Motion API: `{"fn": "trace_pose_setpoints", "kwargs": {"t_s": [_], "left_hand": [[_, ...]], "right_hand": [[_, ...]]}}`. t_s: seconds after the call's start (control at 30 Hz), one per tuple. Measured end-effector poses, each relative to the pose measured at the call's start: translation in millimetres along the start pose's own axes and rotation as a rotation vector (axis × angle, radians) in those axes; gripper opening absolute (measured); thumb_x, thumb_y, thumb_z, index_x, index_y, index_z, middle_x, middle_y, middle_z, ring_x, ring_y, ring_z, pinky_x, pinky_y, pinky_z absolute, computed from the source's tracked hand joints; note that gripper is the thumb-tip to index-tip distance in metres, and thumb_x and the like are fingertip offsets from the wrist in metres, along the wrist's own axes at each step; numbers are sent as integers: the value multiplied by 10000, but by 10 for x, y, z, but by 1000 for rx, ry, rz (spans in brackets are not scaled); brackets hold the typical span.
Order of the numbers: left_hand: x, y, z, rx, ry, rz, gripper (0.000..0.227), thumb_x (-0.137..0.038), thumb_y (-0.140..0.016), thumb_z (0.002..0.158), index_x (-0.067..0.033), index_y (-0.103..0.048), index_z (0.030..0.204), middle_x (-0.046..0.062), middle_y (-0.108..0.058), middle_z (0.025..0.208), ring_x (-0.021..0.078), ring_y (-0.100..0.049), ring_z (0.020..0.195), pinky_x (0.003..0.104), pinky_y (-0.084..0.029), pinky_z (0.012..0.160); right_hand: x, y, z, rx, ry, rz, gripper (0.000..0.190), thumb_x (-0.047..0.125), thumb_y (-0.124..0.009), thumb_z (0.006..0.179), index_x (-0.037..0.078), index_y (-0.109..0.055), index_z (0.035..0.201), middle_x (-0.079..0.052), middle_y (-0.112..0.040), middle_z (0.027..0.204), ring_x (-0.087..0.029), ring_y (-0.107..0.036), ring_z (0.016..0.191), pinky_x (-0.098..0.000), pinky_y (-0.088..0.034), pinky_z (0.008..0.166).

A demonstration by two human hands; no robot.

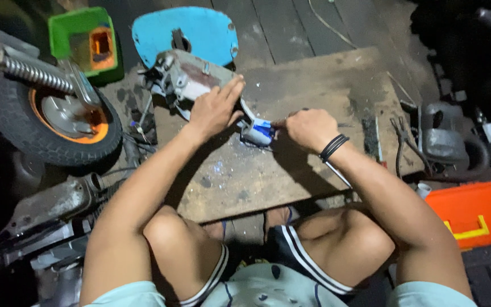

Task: The person sits on the floor and uses a screwdriver to adjust a small mechanical component on a workbench. They hold the part steady with one hand while turning the screwdriver with the other, focusing on a specific section of the assembly.

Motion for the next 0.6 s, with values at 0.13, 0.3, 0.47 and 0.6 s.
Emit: {"fn": "trace_pose_setpoints", "kwargs": {"t_s": [0.13,0.3,0.47,0.6], "left_hand": [[16,4,15,-17,-9,36,856,-454,-802,808,-102,-447,1503,69,-518,1488,279,-670,816,407,-638,664],[28,42,29,-31,3,39,852,-457,-810,806,-112,-453,1499,69,-531,1471,281,-666,810,407,-634,659],[10,31,24,-9,8,6,860,-441,-815,800,-123,-442,1507,45,-504,1505,282,-663,806,411,-637,675],[12,10,16,-19,5,12,854,-436,-818,807,-118,-441,1505,52,-499,1506,289,-663,810,413,-636,675]], "right_hand": [[-134,-139,-34,81,-40,-25,275,127,-522,982,97,-729,804,-128,-727,670,-298,-765,676,-435,-611,568],[-180,54,-117,110,-88,-34,262,175,-527,999,109,-760,898,-132,-768,759,-294,-785,761,-441,-627,629],[183,791,-279,127,-55,106,312,221,-527,1011,209,-750,1229,-155,-783,990,-334,-776,882,-483,-640,733],[169,629,-164,140,-55,29,277,152,-519,1020,110,-792,1023,-149,-788,843,-300,-785,805,-442,-640,660]]}}
Point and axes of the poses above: each hand's wrist, its own z-axis towards the middle knuckle, its own y-axis out of the back of the hand, x = y × z, the point moved 3 cm from there along z, towards the middle knuckle
